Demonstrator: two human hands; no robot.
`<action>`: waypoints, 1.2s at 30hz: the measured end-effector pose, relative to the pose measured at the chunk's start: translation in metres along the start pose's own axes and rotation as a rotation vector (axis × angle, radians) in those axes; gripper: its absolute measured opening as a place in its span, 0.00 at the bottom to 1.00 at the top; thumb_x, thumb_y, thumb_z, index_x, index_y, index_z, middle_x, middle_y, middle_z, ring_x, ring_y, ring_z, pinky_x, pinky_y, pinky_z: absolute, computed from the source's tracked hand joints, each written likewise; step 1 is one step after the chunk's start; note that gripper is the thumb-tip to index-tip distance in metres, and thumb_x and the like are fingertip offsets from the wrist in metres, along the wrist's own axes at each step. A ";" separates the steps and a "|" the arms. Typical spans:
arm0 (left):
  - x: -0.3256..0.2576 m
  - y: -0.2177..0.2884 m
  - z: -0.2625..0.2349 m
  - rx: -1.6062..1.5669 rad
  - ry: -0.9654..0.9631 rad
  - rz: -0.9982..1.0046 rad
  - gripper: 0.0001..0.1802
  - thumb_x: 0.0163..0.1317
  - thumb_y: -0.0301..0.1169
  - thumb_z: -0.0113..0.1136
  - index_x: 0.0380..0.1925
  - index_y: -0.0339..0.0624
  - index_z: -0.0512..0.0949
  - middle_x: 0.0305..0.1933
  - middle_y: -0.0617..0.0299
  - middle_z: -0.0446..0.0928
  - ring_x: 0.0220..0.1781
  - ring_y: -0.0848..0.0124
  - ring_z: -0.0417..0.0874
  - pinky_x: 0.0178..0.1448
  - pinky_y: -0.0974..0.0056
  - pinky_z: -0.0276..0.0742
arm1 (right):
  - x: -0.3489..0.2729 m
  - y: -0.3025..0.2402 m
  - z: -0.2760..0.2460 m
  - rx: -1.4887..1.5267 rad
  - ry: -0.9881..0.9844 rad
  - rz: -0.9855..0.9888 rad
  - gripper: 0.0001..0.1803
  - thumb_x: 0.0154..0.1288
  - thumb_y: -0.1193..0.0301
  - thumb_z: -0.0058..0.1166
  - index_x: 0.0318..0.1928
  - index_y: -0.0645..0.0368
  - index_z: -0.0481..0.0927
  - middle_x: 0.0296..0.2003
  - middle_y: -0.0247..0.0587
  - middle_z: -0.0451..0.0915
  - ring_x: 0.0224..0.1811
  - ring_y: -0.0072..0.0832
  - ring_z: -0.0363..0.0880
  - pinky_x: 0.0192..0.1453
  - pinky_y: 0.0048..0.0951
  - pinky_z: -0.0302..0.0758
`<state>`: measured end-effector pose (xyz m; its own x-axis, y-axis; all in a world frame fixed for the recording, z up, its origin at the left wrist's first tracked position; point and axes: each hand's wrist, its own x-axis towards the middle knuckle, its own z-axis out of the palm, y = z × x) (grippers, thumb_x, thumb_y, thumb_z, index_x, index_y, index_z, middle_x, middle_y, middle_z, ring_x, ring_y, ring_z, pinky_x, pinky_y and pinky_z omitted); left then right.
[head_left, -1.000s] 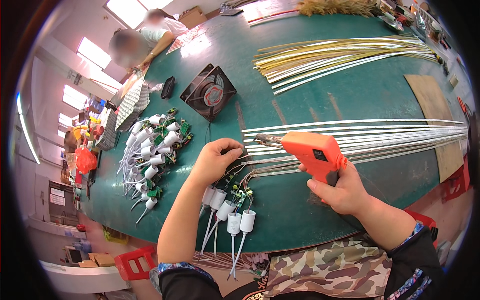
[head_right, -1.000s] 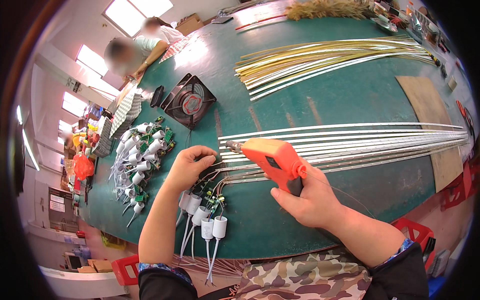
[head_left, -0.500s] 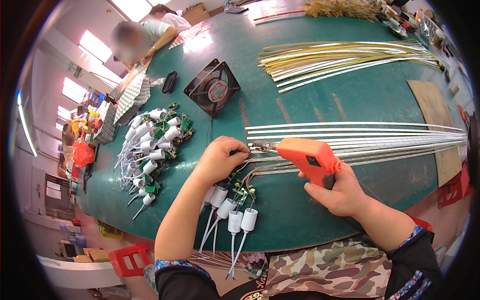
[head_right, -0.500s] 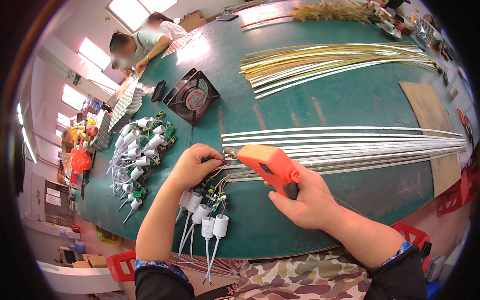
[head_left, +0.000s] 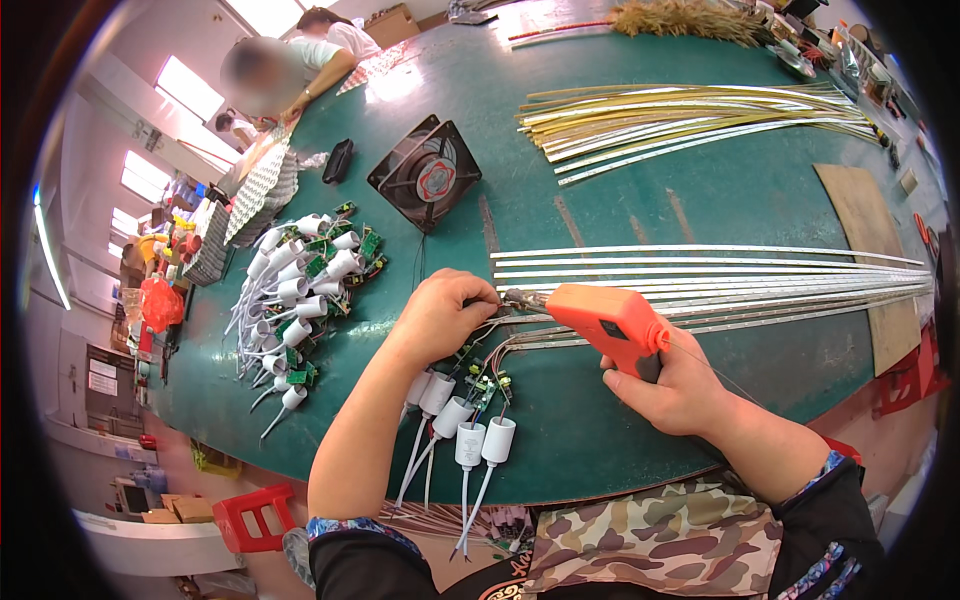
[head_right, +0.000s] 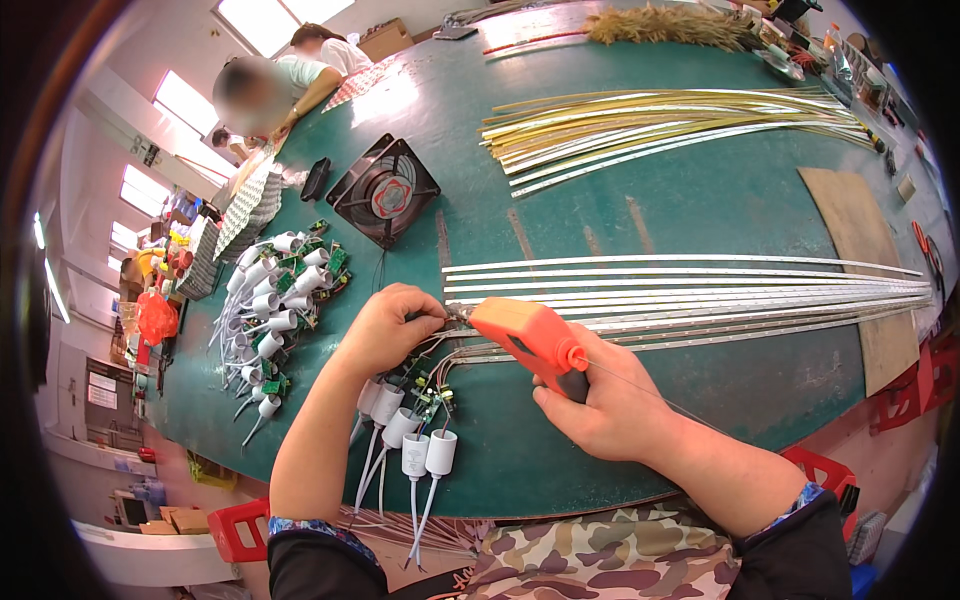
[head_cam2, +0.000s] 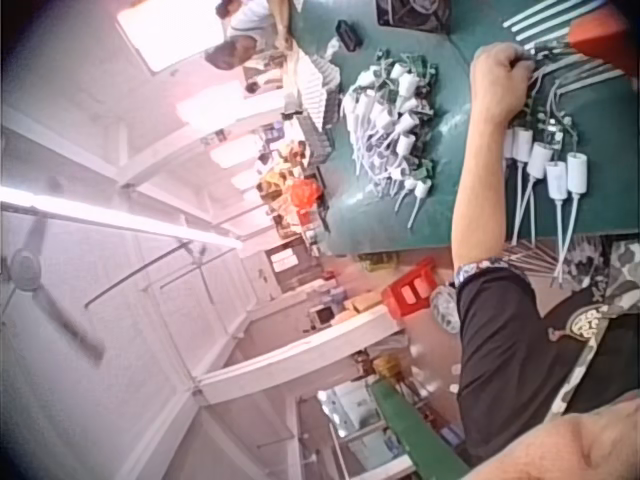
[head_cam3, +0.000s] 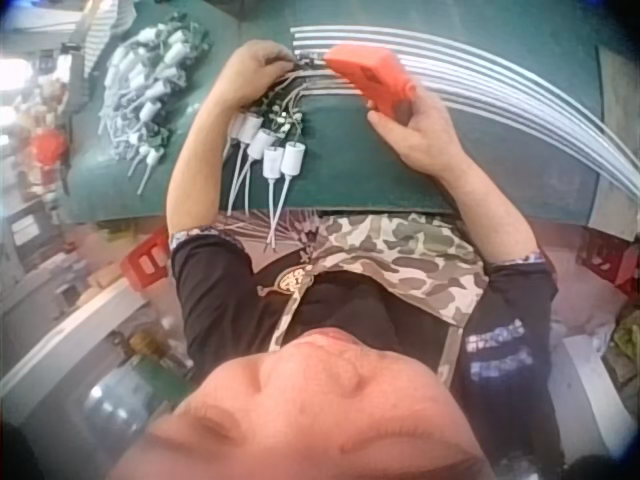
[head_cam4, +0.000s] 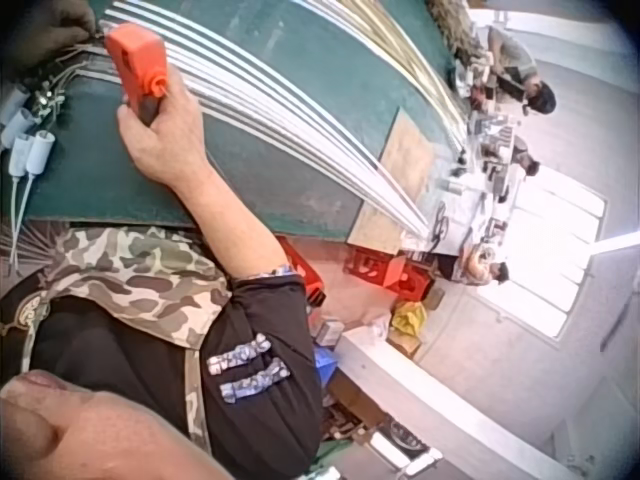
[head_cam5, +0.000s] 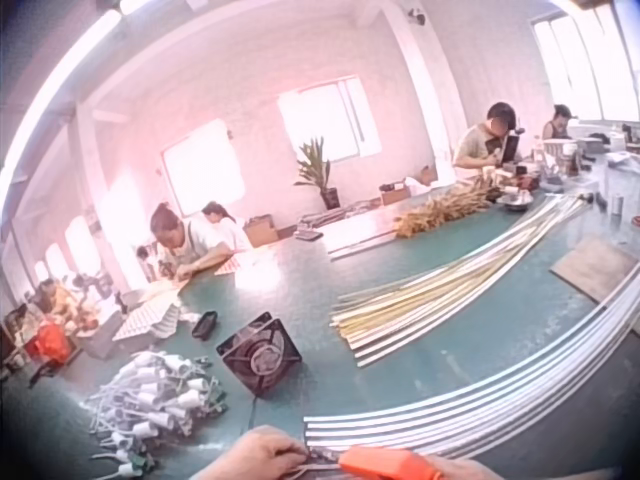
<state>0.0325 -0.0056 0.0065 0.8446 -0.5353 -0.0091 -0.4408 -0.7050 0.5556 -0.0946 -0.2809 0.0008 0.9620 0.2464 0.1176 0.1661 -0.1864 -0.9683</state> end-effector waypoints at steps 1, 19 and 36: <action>0.001 0.000 0.000 -0.001 -0.001 0.001 0.06 0.57 0.26 0.66 0.34 0.39 0.85 0.35 0.56 0.83 0.44 0.59 0.80 0.51 0.58 0.76 | 0.000 0.000 -0.001 -0.001 0.001 0.001 0.24 0.61 0.73 0.58 0.58 0.59 0.73 0.39 0.41 0.81 0.41 0.36 0.81 0.49 0.34 0.76; 0.003 0.000 0.000 0.007 -0.018 -0.003 0.05 0.57 0.27 0.66 0.32 0.39 0.84 0.35 0.56 0.83 0.43 0.57 0.80 0.52 0.57 0.75 | -0.006 -0.003 -0.007 0.100 0.052 0.072 0.26 0.61 0.75 0.60 0.60 0.59 0.72 0.45 0.40 0.82 0.47 0.31 0.81 0.55 0.32 0.75; -0.012 0.015 -0.017 -0.044 -0.112 0.018 0.07 0.57 0.26 0.67 0.36 0.38 0.84 0.39 0.60 0.78 0.43 0.62 0.81 0.49 0.62 0.76 | -0.010 0.006 -0.012 0.077 0.085 0.063 0.29 0.60 0.71 0.61 0.63 0.59 0.71 0.46 0.44 0.80 0.45 0.37 0.79 0.53 0.34 0.74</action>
<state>0.0210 -0.0026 0.0290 0.7963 -0.5982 -0.0899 -0.4400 -0.6748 0.5925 -0.1003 -0.2962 -0.0034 0.9855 0.1541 0.0707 0.0904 -0.1245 -0.9881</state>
